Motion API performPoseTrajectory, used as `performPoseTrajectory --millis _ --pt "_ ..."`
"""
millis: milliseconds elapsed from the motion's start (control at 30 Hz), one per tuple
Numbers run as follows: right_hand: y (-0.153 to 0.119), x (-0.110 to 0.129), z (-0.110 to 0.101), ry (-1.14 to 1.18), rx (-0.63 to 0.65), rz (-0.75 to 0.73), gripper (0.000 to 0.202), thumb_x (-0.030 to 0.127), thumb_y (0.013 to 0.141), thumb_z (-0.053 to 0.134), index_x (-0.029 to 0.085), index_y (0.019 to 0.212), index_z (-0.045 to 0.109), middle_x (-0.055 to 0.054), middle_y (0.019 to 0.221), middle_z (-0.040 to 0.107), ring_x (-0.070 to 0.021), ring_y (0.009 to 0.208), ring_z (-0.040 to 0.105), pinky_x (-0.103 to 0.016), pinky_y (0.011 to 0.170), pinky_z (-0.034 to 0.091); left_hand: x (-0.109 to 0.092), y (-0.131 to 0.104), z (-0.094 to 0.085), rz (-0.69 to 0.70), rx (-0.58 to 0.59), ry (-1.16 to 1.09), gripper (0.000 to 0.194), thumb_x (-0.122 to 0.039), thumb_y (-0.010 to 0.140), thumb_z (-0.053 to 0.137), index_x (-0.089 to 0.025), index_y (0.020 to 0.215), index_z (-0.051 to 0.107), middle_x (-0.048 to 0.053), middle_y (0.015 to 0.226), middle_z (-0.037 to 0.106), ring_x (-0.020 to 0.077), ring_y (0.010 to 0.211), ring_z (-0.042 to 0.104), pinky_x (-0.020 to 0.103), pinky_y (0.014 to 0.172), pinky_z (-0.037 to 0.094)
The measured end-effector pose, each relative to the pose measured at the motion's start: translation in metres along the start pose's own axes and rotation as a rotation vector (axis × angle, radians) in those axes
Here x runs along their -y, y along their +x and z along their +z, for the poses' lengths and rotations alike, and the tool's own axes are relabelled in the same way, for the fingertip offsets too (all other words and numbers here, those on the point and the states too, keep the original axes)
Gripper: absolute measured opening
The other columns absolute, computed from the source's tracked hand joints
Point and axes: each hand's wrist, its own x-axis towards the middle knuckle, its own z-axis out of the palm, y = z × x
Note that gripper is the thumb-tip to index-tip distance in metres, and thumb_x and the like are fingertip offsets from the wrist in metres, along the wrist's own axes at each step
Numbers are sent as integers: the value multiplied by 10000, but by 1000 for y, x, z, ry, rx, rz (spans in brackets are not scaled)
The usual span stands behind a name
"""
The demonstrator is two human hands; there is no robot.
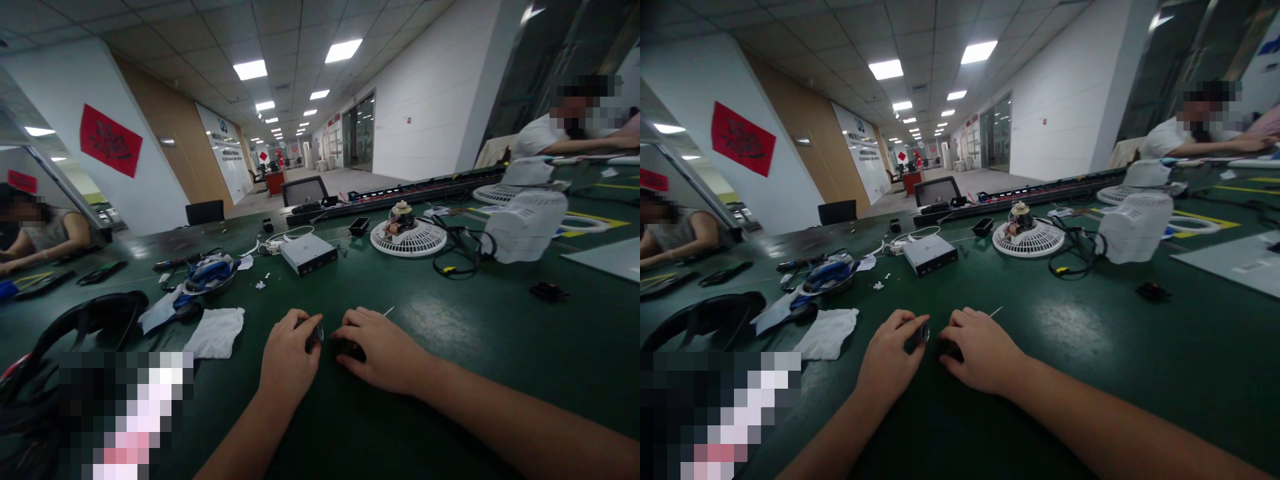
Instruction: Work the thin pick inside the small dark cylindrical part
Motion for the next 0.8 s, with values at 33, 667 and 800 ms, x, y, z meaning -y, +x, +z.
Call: performPoseTrajectory --millis 33,667,800 --pt "1 0 2 -13 0 5 205 304 842 668 237 1030 716 -66 983 631 -251 916 552 -395 788 428 -1 0 0 -2 1 1 421 -87 807 633 -248 1194 681 43 1056 611 216 922 609 396 839 519" --pt "-3 2 -4 186 -309 -149 201 42 843 602 199 903 712 -30 912 595 -162 850 569 -285 734 452 0 -3 6 345 -76 -175 473 -151 849 682 -219 1305 578 56 1065 646 195 936 634 335 807 568" --pt "-4 4 -6 138 -235 -156 184 50 818 629 203 781 723 -17 823 578 -162 811 546 -282 701 420 -4 -6 5 368 -37 -127 456 -176 860 667 -208 1304 570 69 1070 655 204 917 638 357 814 573"
